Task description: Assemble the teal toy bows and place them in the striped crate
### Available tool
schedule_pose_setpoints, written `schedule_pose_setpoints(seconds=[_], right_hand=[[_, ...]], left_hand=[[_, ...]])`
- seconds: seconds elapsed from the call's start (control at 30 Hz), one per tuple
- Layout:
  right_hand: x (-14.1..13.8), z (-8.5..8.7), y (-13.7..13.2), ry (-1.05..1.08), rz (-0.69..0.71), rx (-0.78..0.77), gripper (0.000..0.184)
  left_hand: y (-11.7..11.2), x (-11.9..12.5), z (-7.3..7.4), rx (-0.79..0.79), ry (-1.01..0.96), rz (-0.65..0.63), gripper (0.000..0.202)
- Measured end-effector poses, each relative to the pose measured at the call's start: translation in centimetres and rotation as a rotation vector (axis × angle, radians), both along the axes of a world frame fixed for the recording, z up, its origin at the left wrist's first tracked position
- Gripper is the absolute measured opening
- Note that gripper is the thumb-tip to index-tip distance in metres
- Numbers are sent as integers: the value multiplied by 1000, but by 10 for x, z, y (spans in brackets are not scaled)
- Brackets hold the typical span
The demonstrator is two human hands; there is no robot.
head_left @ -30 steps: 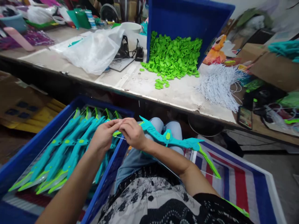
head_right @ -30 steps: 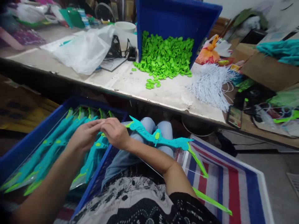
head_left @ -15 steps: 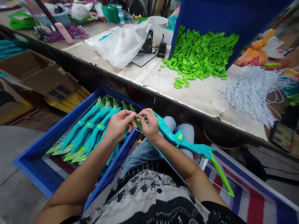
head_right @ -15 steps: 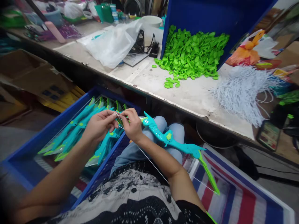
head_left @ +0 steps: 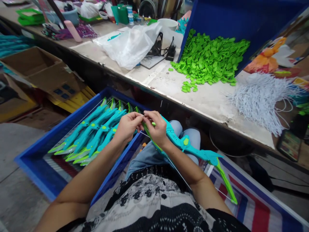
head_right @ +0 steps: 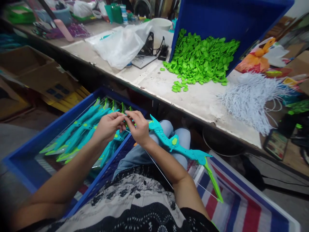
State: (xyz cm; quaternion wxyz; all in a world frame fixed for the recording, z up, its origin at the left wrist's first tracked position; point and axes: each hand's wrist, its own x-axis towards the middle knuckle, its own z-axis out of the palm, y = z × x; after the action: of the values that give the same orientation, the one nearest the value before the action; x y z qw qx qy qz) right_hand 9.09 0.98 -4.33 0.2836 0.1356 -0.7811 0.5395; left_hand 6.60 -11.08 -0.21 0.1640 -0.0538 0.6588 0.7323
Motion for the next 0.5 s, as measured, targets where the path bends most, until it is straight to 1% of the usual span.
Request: schedule_pose_setpoints(seconds=[0.1,0.17,0.23,0.3,0.4,0.5], right_hand=[[-5,4,8,33,30,93,17],[-10,8,15,4,70,141,18],[-12,12,20,-31,92,200,19],[-11,15,23,-24,89,289,21],[-8,15,23,58,28,425,23],[-10,9,23,93,-26,438,23]], left_hand=[[-1,-3,1,50,-61,-3,19],[-4,-3,2,86,-94,-45,21],[-5,-2,3,83,-75,-85,23],[-4,1,3,31,-22,-107,23],[-1,3,-1,-83,76,-90,21],[-4,1,-4,-239,186,-78,20]])
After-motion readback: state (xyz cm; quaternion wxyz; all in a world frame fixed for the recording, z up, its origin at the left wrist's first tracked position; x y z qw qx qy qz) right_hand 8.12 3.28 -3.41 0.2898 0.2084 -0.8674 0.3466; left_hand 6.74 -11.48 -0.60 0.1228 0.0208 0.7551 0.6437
